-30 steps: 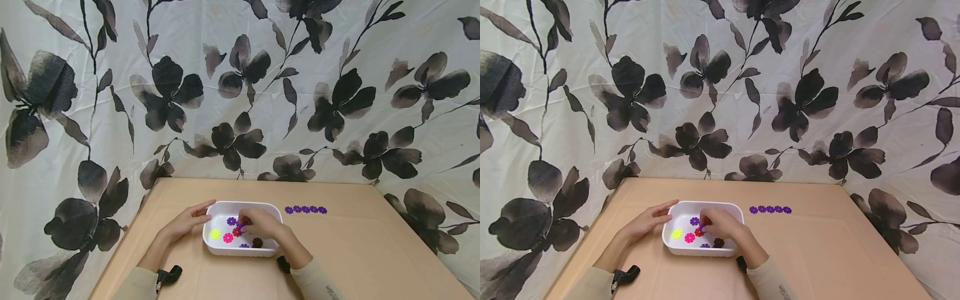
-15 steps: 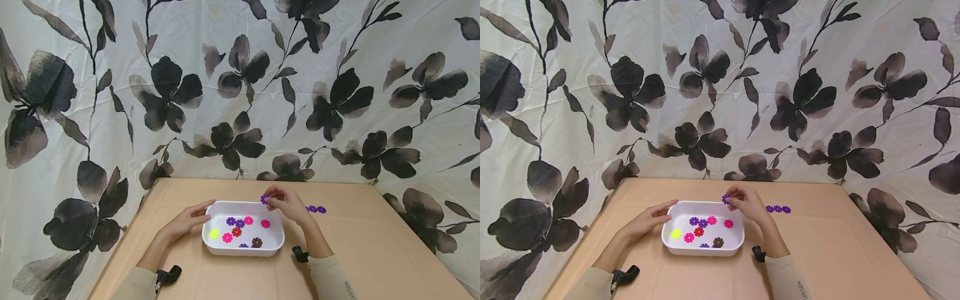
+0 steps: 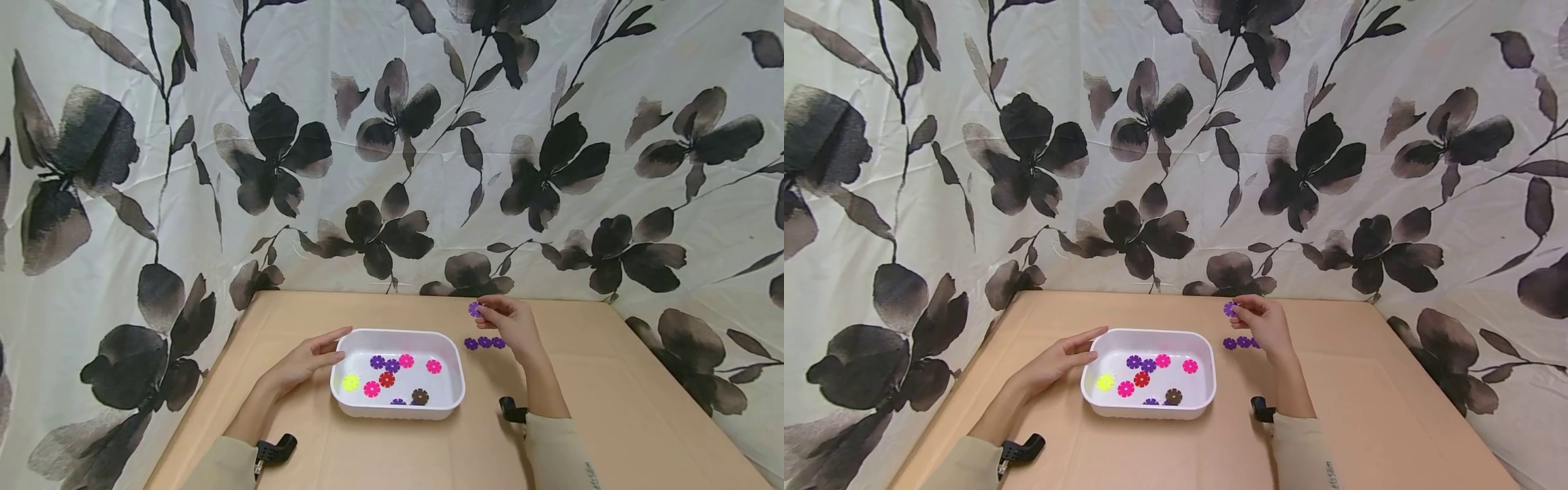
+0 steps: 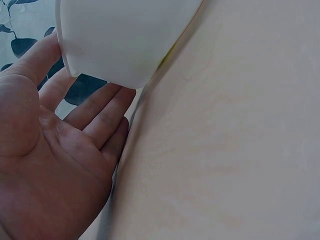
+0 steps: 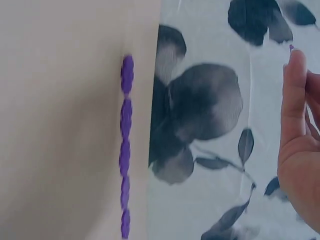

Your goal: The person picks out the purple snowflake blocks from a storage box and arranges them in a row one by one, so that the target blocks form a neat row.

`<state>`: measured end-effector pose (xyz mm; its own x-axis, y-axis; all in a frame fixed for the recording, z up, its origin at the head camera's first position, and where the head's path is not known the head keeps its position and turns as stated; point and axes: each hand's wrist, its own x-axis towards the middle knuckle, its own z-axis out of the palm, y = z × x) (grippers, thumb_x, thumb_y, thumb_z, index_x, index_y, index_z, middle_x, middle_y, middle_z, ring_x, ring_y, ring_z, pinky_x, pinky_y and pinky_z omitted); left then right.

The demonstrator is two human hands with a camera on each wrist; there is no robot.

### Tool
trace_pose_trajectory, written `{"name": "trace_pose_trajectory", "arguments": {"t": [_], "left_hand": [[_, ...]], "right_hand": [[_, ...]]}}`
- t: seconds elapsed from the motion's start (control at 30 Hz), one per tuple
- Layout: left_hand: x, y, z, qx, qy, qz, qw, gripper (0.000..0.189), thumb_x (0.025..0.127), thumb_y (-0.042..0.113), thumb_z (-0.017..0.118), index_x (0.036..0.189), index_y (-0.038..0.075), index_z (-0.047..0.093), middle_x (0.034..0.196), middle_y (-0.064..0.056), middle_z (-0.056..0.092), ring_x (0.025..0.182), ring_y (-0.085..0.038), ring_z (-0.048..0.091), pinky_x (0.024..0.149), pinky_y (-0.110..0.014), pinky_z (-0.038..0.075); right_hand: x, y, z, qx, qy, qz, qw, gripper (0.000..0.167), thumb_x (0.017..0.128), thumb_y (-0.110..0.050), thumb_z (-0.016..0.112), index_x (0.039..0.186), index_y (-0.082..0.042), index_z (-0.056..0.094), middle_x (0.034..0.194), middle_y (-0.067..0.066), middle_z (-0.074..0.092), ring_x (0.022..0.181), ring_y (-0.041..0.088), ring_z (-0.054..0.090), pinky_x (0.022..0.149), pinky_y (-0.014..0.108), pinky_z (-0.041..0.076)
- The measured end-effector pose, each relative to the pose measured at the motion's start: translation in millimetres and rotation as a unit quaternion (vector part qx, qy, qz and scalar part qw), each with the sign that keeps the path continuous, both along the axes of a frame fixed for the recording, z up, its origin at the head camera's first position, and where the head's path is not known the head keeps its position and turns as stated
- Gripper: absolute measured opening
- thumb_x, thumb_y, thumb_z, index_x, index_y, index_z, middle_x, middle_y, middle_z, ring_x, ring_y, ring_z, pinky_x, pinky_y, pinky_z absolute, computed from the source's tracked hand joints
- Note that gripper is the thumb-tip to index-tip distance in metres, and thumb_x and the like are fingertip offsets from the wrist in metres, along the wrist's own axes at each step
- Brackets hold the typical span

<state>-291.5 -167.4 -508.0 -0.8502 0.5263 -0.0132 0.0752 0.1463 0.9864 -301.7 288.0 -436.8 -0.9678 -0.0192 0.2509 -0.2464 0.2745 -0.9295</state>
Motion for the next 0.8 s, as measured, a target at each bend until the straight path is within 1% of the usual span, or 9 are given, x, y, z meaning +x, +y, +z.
{"name": "trace_pose_trajectory", "arguments": {"t": [0.13, 0.3, 0.47, 0.53, 0.63, 0.73, 0.8], "left_hand": [[-0.2, -0.2, -0.4, 0.000, -0.001, 0.000, 1.0000, 0.066, 0.102, 0.027, 0.069, 0.161, 0.023, 0.041, 0.168, 0.000, 0.038, 0.156, -0.025, 0.033, 0.122, -0.033, 0.037], [-1.0, -0.1, -0.5, 0.000, 0.002, -0.002, 1.0000, 0.066, 0.102, 0.028, 0.069, 0.161, 0.022, 0.041, 0.169, -0.002, 0.037, 0.157, -0.027, 0.033, 0.122, -0.032, 0.037], [-1.8, 1.1, -0.9, 0.000, 0.003, 0.000, 1.0000, 0.065, 0.102, 0.027, 0.068, 0.161, 0.023, 0.041, 0.168, -0.002, 0.037, 0.156, -0.028, 0.033, 0.123, -0.035, 0.036], [-1.9, 1.0, -1.0, -0.001, 0.001, 0.004, 1.0000, 0.064, 0.102, 0.027, 0.069, 0.160, 0.024, 0.043, 0.168, -0.001, 0.038, 0.156, -0.026, 0.034, 0.122, -0.034, 0.037], [-2.1, 1.0, -1.4, -0.002, 0.001, 0.006, 1.0000, 0.064, 0.102, 0.027, 0.069, 0.160, 0.026, 0.043, 0.167, 0.001, 0.039, 0.156, -0.025, 0.035, 0.122, -0.034, 0.037], [-2.6, 2.1, -1.6, -0.003, 0.001, 0.008, 1.0000, 0.064, 0.102, 0.027, 0.069, 0.160, 0.026, 0.043, 0.167, 0.001, 0.039, 0.156, -0.025, 0.035, 0.122, -0.034, 0.037], [-2.9, 3.0, -1.6, -0.004, 0.001, 0.009, 1.0000, 0.064, 0.102, 0.027, 0.069, 0.160, 0.026, 0.043, 0.167, 0.001, 0.039, 0.156, -0.025, 0.035, 0.123, -0.035, 0.036]], "right_hand": [[-0.3, 18.8, -3.4, 0.005, 0.001, -0.038, 0.9993, 0.031, 0.104, -0.015, 0.065, 0.129, 0.003, 0.067, 0.113, 0.022, 0.072, 0.084, 0.011, 0.077, 0.081, 0.029, 0.064], [0.8, 44.5, -8.3, 0.021, -0.016, -0.092, 0.9954, 0.033, 0.105, -0.013, 0.063, 0.132, 0.005, 0.065, 0.116, 0.025, 0.069, 0.082, 0.008, 0.076, 0.081, 0.026, 0.064], [-0.6, 73.8, -18.3, 0.024, -0.049, -0.162, 0.9853, 0.031, 0.105, -0.010, 0.062, 0.132, 0.005, 0.065, 0.114, 0.024, 0.070, 0.081, 0.009, 0.076, 0.079, 0.024, 0.064], [-1.3, 83.4, -22.2, 0.029, -0.066, -0.182, 0.9807, 0.031, 0.105, -0.009, 0.060, 0.133, 0.005, 0.065, 0.114, 0.024, 0.069, 0.080, 0.009, 0.075, 0.080, 0.026, 0.064], [-0.7, 94.1, -27.4, 0.056, -0.091, -0.196, 0.9748, 0.032, 0.106, -0.006, 0.057, 0.135, 0.006, 0.063, 0.117, 0.025, 0.067, 0.082, 0.012, 0.075, 0.080, 0.027, 0.065], [0.7, 102.2, -32.8, 0.090, -0.111, -0.197, 0.9698, 0.032, 0.106, -0.003, 0.055, 0.136, 0.007, 0.061, 0.120, 0.028, 0.065, 0.087, 0.020, 0.072, 0.075, 0.022, 0.064], [2.2, 106.0, -36.7, 0.106, -0.129, -0.199, 0.9656, 0.032, 0.106, -0.004, 0.055, 0.136, 0.006, 0.061, 0.121, 0.028, 0.064, 0.093, 0.025, 0.069, 0.072, 0.018, 0.061]]}}
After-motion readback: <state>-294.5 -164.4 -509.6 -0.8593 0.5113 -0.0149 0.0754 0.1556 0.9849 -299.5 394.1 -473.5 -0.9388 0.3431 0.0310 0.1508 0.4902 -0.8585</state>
